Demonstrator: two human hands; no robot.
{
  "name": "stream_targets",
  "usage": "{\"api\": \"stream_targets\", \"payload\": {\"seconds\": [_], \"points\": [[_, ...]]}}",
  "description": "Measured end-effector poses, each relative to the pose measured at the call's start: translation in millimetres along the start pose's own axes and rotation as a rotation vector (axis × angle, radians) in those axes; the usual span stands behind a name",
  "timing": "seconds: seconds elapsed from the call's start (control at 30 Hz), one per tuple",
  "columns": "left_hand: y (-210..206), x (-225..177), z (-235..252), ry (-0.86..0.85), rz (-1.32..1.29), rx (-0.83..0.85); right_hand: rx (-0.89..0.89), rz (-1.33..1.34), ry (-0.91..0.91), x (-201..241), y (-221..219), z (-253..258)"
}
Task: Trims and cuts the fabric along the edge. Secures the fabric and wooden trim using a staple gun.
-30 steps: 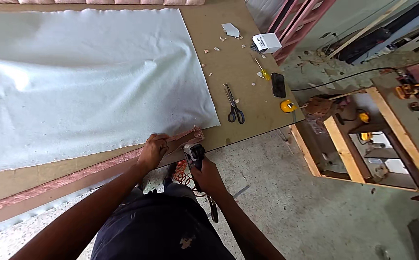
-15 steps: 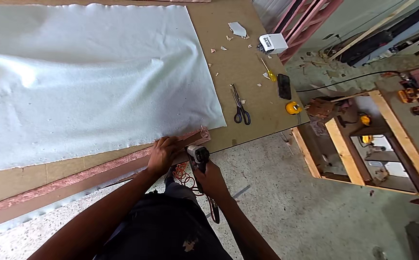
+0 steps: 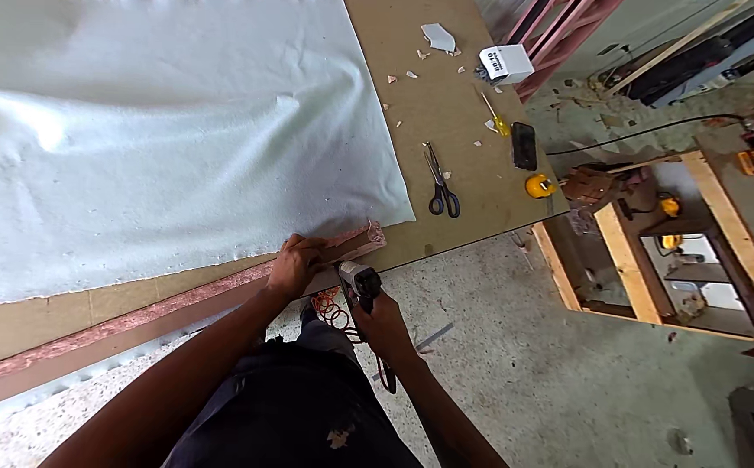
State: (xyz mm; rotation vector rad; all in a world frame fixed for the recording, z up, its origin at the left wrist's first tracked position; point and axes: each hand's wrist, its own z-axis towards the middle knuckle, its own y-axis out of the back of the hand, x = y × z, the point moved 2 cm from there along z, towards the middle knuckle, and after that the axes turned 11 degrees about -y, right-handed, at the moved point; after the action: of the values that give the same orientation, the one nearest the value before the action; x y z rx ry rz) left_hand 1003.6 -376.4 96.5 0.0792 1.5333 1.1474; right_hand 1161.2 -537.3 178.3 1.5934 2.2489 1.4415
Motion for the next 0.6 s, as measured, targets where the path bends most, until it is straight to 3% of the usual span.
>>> {"api": "stream_targets", "payload": {"seconds": [0.13,0.6], "points": [[4,10,2,-0.093,-0.015,0.004,-0.013,-0.022,0.007,4,0,1],[8,17,2,-0.087,-0.051,0.011,-0.008,-0.081,0.022,26,-19,-16]]}}
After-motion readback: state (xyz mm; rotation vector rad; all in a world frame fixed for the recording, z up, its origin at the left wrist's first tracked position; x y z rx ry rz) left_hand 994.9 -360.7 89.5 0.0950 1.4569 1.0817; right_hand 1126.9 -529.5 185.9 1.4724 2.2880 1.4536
